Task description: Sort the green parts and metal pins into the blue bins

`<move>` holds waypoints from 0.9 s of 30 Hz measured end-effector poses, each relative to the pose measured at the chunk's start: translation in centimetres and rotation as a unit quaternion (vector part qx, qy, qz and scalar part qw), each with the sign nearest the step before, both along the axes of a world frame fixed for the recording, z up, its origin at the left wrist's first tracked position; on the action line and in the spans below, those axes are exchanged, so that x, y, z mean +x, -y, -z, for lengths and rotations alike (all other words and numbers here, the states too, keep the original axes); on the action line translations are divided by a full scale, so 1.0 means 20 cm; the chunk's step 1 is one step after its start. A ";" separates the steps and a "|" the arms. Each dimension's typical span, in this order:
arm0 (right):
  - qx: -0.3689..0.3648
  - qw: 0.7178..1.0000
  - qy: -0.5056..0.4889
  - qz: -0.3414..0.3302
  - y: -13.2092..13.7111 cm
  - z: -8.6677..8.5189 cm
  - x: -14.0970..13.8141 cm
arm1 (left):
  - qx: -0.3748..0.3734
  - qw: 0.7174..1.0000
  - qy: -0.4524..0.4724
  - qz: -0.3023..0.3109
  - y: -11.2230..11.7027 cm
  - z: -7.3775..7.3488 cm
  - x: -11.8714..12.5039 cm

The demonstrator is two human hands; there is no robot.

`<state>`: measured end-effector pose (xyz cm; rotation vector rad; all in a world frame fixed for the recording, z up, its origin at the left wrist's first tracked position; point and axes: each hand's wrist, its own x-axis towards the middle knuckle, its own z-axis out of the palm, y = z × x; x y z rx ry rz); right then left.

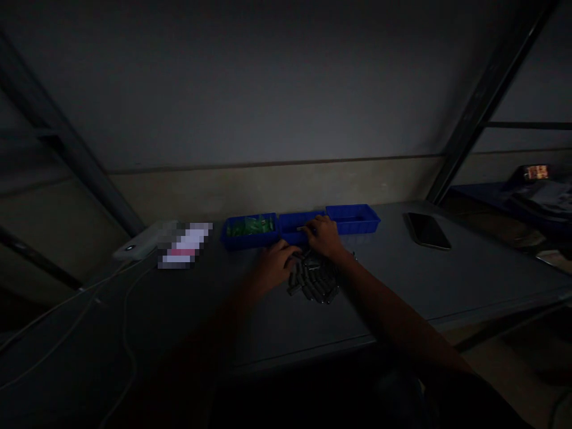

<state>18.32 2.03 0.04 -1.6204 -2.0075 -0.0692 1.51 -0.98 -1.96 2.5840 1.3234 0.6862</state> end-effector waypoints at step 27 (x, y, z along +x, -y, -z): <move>-0.134 0.988 0.067 -0.037 -0.03 -0.03 -0.02 | -0.014 0.997 0.080 -0.010 -0.06 0.06 0.00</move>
